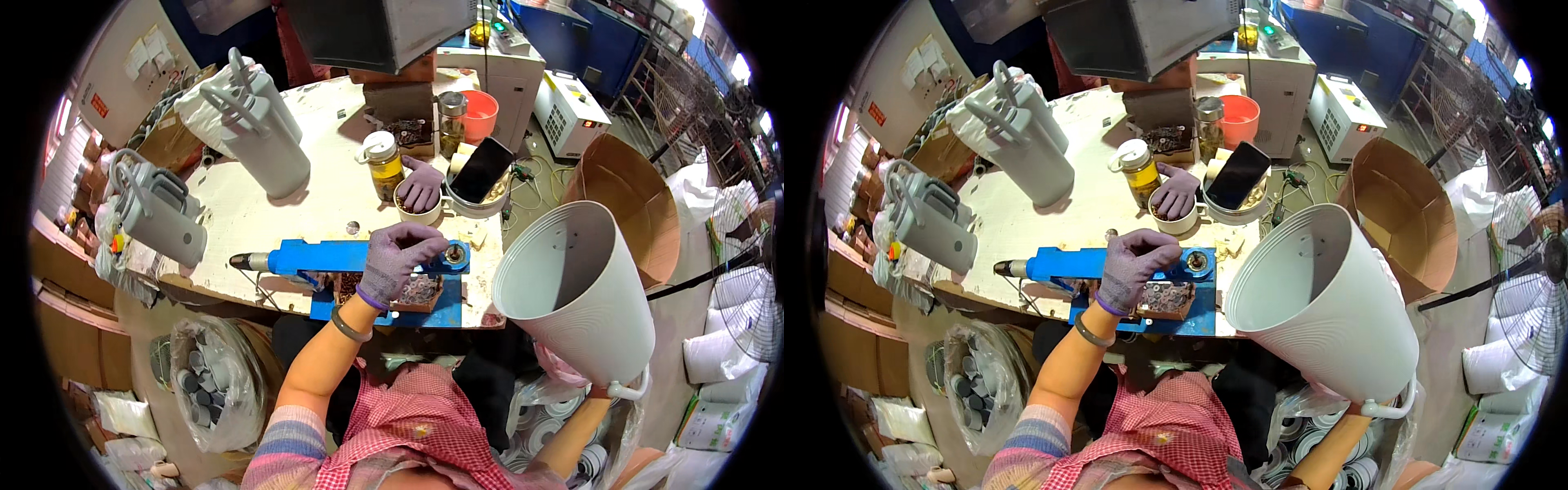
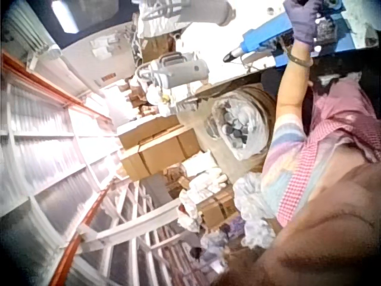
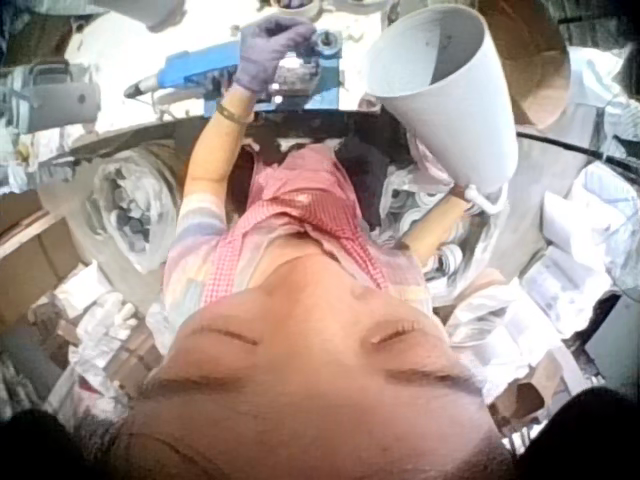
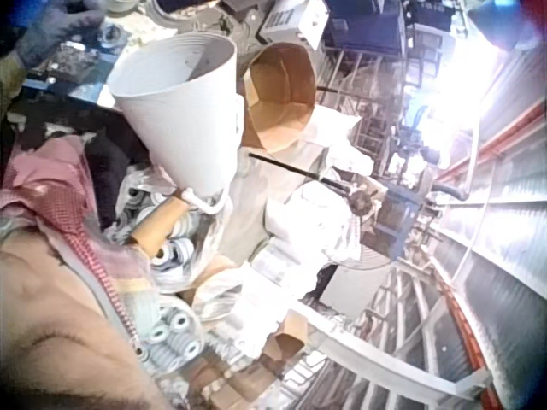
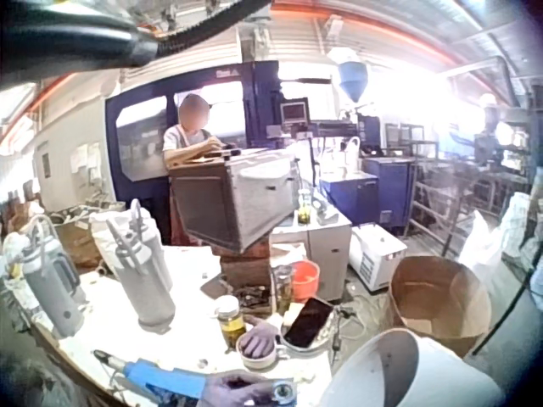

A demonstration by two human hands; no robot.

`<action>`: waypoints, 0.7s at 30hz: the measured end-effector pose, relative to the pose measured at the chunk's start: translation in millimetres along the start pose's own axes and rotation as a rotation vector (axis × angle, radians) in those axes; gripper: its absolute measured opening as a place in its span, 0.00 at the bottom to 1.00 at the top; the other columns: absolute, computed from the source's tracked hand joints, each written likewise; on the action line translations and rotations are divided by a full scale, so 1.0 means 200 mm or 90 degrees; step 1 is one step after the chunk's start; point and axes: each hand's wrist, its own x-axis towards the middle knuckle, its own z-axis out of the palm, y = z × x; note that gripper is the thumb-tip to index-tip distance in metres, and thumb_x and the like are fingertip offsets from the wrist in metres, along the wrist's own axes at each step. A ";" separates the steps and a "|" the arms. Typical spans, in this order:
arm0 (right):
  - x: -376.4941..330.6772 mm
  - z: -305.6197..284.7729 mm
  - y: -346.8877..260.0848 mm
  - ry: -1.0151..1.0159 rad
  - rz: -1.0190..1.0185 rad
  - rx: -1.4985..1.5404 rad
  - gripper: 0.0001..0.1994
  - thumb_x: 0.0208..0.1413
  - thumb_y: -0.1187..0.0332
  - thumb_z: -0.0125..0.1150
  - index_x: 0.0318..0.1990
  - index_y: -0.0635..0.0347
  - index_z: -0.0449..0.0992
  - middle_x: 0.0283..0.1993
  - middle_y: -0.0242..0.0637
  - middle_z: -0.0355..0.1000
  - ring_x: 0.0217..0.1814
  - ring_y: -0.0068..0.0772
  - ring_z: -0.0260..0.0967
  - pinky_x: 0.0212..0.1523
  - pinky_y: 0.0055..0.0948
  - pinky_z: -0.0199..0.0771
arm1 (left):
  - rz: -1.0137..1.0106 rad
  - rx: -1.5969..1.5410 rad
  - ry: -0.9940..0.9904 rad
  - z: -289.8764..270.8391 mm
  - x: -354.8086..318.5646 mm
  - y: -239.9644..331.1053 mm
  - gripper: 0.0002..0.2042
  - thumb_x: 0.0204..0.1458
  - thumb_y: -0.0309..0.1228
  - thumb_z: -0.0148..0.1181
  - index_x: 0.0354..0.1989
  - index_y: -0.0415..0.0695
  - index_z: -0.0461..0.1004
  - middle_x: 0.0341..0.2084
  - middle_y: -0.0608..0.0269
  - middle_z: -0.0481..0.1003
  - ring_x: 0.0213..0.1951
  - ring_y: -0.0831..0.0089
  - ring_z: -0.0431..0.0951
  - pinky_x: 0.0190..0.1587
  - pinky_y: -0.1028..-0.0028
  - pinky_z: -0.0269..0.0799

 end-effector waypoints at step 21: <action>-0.04 0.04 0.23 -0.003 0.038 0.008 0.23 0.61 0.65 0.52 0.61 0.66 0.67 0.61 0.45 0.68 0.61 0.37 0.66 0.63 0.35 0.64 | 0.121 0.326 -0.151 0.02 0.13 0.07 0.09 0.52 0.32 0.66 0.38 0.40 0.82 0.30 0.59 0.82 0.33 0.72 0.82 0.38 0.75 0.77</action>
